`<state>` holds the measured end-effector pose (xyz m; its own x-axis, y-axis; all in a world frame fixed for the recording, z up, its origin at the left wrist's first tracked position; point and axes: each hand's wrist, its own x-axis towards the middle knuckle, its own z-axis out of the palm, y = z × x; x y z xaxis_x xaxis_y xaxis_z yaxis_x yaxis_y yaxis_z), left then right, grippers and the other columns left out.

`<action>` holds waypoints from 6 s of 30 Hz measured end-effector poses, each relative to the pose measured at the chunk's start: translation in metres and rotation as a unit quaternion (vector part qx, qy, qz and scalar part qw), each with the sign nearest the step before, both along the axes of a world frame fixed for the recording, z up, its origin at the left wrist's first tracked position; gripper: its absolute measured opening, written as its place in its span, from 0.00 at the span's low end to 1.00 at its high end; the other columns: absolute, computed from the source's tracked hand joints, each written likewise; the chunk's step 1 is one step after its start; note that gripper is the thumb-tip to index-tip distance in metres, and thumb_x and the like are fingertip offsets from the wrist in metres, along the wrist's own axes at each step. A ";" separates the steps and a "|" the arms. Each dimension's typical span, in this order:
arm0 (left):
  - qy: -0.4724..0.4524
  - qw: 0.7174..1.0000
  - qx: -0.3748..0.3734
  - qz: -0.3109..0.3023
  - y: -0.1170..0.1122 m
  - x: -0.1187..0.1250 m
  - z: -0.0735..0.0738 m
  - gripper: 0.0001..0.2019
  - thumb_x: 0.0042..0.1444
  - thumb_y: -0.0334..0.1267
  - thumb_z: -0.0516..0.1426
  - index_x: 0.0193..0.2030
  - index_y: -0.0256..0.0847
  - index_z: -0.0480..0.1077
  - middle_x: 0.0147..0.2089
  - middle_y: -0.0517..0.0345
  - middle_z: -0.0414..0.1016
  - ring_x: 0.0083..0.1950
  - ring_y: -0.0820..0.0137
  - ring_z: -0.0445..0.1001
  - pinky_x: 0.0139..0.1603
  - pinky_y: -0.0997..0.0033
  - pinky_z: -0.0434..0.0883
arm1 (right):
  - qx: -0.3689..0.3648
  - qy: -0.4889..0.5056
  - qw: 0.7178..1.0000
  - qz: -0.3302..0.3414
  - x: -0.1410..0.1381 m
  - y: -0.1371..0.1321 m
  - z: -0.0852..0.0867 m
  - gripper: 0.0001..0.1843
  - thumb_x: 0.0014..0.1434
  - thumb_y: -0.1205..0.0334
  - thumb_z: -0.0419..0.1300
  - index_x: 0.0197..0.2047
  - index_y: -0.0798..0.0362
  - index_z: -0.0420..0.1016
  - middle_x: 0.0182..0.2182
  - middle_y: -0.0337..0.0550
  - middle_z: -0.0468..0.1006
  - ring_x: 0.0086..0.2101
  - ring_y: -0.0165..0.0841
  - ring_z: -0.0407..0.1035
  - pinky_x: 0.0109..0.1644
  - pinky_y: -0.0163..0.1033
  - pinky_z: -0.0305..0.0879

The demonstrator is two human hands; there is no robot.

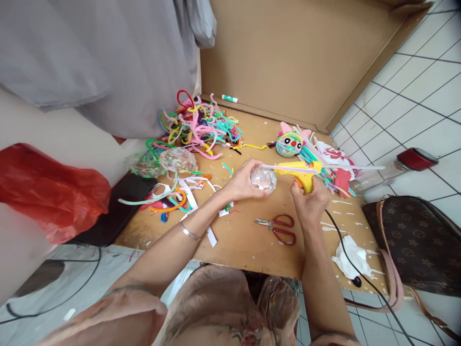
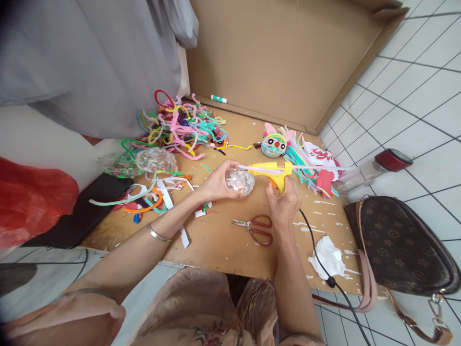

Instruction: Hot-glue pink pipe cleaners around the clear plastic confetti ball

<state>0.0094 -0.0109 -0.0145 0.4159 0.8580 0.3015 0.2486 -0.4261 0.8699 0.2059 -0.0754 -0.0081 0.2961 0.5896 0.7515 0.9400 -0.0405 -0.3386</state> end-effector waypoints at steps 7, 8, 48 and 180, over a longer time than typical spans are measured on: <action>0.008 1.000 0.012 -0.006 0.000 0.000 0.001 0.36 0.34 0.39 0.68 0.53 0.40 0.62 0.54 0.50 0.70 0.55 0.58 0.71 0.57 0.58 0.69 | -0.005 -0.008 1.000 0.012 -0.002 -0.002 0.005 0.09 0.52 0.55 0.57 0.28 0.48 0.61 0.25 0.38 0.68 0.27 0.34 0.62 0.33 0.39 0.58; 0.010 1.000 0.013 -0.005 -0.001 0.000 0.001 0.36 0.34 0.39 0.68 0.53 0.40 0.62 0.54 0.50 0.70 0.55 0.58 0.71 0.57 0.58 0.69 | -0.007 -0.011 1.000 0.014 -0.002 -0.003 0.005 0.09 0.52 0.56 0.57 0.28 0.48 0.61 0.25 0.39 0.68 0.27 0.35 0.62 0.34 0.39 0.59; 0.006 1.000 0.011 0.009 0.001 -0.003 0.002 0.36 0.35 0.40 0.68 0.54 0.40 0.62 0.53 0.52 0.71 0.53 0.59 0.71 0.56 0.60 0.70 | -0.184 0.165 0.967 -0.059 0.022 0.009 0.001 0.17 0.48 0.45 0.57 0.29 0.50 0.67 0.25 0.40 0.68 0.28 0.36 0.62 0.34 0.41 0.60; 0.026 0.996 -0.033 -0.085 -0.007 0.002 0.006 0.34 0.33 0.40 0.68 0.50 0.41 0.63 0.46 0.56 0.69 0.49 0.61 0.70 0.48 0.63 0.68 | 0.036 0.016 0.931 0.363 -0.028 -0.010 -0.002 0.08 0.63 0.67 0.57 0.41 0.48 0.77 0.36 0.41 0.82 0.38 0.35 0.75 0.46 0.45 0.68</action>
<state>0.0115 -0.0178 -0.0089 0.5702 0.7910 0.2218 0.2225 -0.4086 0.8852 0.1778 -0.0852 -0.0102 -0.1380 0.5919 0.7941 0.7001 0.6254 -0.3445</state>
